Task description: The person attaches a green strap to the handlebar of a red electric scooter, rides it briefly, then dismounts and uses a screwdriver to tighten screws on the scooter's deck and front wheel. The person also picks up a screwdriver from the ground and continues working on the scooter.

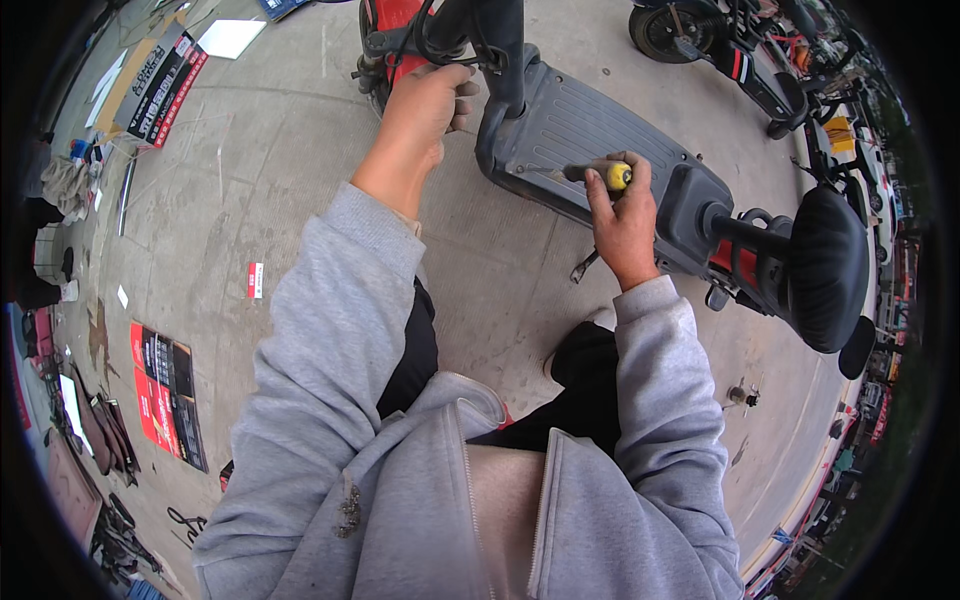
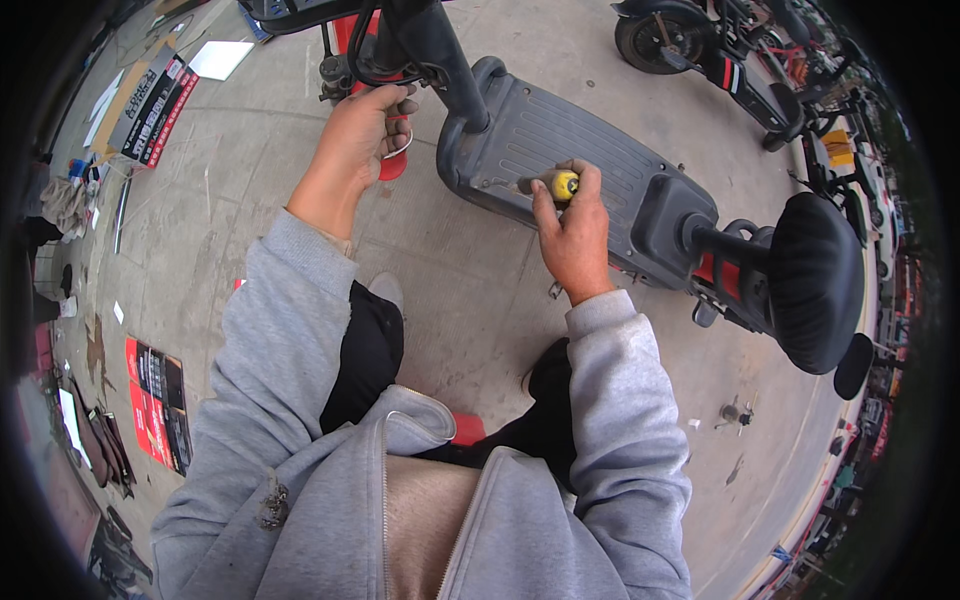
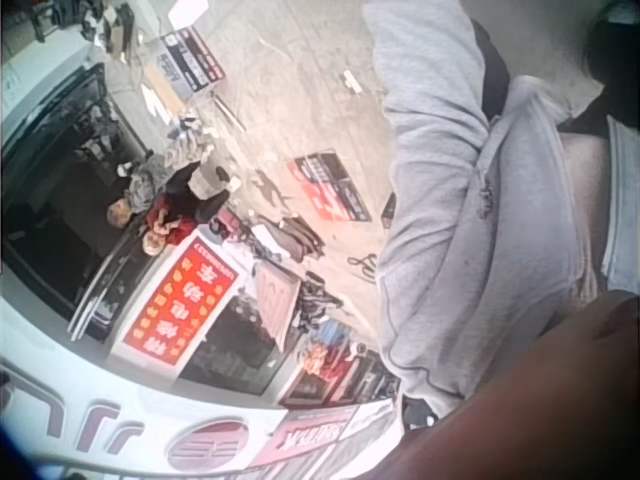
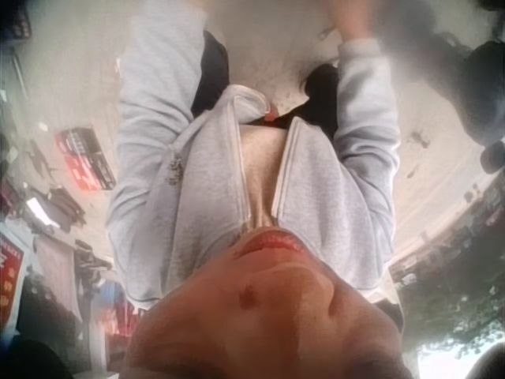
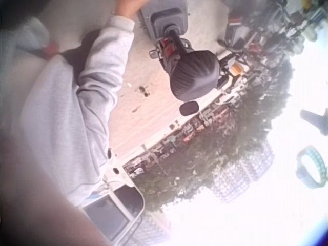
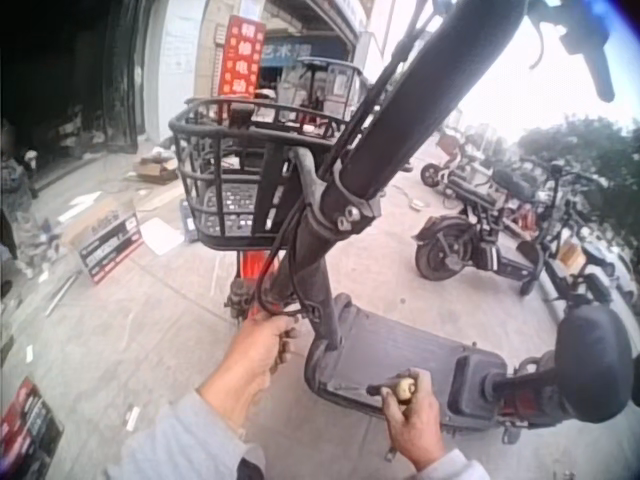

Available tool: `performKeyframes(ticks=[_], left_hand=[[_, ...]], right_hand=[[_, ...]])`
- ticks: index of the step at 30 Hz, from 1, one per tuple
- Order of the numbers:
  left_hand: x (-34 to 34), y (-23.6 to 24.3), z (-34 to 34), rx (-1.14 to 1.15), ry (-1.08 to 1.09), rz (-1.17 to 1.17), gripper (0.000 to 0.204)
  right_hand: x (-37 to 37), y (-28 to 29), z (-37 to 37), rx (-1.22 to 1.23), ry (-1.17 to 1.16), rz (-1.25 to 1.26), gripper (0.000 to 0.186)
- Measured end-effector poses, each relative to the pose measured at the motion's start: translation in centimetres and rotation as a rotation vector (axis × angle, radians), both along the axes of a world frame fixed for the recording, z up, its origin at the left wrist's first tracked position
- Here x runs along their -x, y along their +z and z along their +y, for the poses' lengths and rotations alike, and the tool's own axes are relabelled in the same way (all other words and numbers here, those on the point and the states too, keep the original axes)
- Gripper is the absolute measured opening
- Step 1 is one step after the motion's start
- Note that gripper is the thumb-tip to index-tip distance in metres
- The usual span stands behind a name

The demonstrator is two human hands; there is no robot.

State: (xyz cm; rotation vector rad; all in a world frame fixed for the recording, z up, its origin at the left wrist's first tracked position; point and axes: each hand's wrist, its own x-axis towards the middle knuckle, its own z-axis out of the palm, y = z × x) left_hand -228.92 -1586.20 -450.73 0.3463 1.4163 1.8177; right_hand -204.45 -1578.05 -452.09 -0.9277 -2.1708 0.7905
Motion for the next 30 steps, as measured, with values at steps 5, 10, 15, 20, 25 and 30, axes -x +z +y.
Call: performKeyframes(ticks=[5,10,15,20,25,30], left_hand=[[-0.1,0.1,-0.4,-0.021,-0.003,-0.012,0.023],[0.0,0.1,-0.8,0.009,-0.007,0.012,0.021],[0.0,0.1,-1.1,-0.002,-0.015,0.001,0.019],[0.0,0.3,-1.1,0.004,-0.008,0.014,0.018],[0.1,0.3,-1.1,-0.004,-0.031,0.030,0.019],[0.1,0.0,-1.3,0.002,-0.040,0.052,0.021]], right_hand=[[-0.1,0.1,-0.1,-0.004,0.001,0.019,0.033],[-0.1,-0.3,-0.6,-0.042,0.043,0.032,0.033],[0.1,-0.3,-0.9,-0.010,0.014,0.009,0.034],[0.2,-0.3,-0.9,-0.034,-0.008,-0.002,0.036],[0.4,-0.7,-0.7,-0.081,-0.017,0.027,0.036],[0.5,-1.1,-0.6,-0.107,0.005,0.026,0.037]])
